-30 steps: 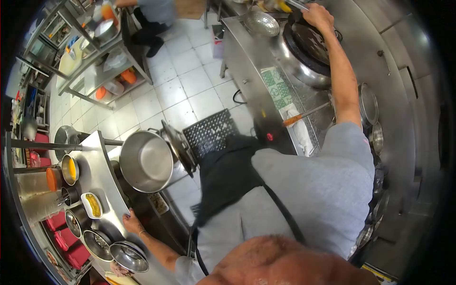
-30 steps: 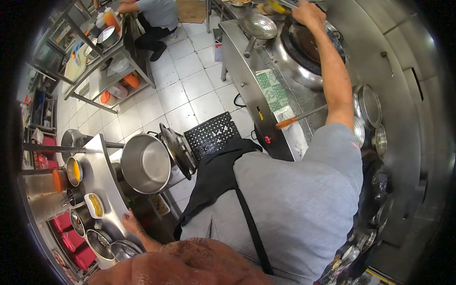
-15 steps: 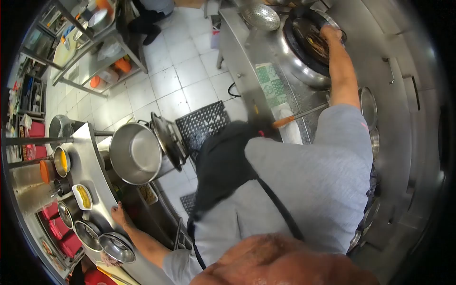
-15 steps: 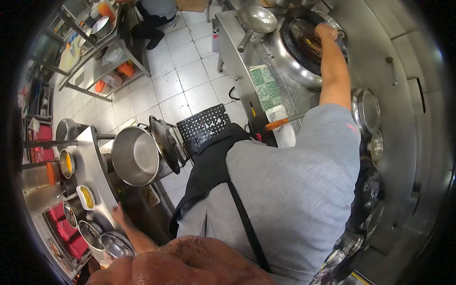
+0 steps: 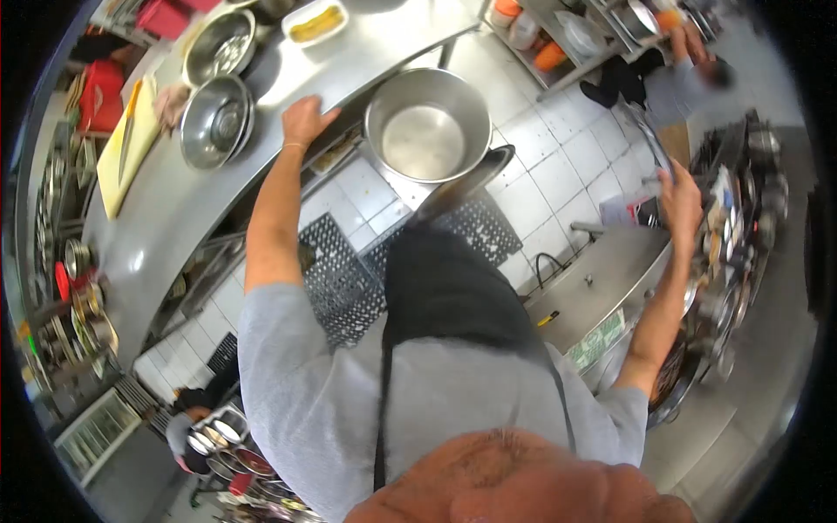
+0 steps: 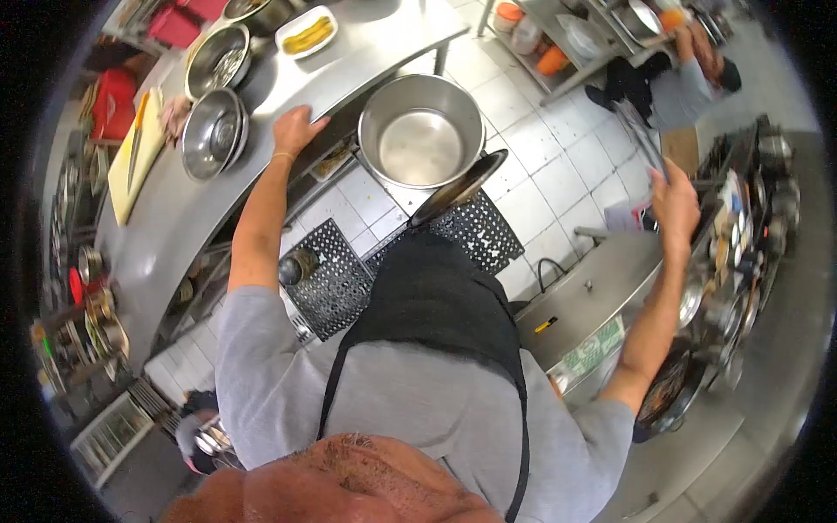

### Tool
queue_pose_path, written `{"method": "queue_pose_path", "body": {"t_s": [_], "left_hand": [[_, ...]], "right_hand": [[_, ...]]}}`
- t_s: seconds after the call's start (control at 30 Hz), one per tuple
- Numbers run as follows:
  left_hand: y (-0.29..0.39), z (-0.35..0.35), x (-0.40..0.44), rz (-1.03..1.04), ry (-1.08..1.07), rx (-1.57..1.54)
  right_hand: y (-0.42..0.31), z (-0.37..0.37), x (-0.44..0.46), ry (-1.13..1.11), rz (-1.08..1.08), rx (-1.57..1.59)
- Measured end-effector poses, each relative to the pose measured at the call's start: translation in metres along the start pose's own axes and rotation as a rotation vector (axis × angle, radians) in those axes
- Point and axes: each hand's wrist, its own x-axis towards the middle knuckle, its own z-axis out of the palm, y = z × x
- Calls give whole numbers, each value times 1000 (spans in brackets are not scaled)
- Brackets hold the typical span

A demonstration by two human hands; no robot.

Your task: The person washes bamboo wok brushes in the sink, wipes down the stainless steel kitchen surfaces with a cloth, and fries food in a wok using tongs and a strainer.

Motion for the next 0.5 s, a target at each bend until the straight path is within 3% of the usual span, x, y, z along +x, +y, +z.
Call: {"method": "queue_pose_path", "body": {"t_s": [0.17, 0.3, 0.5], "left_hand": [[-7, 6, 2, -8, -7, -10], [-7, 8, 2, -40, 34, -61], [-7, 1, 2, -74, 8, -132]], "right_hand": [[-211, 17, 67, -28, -400, 141], [-339, 36, 102, 107, -733, 185], [-497, 75, 132, 99, -940, 119]]}}
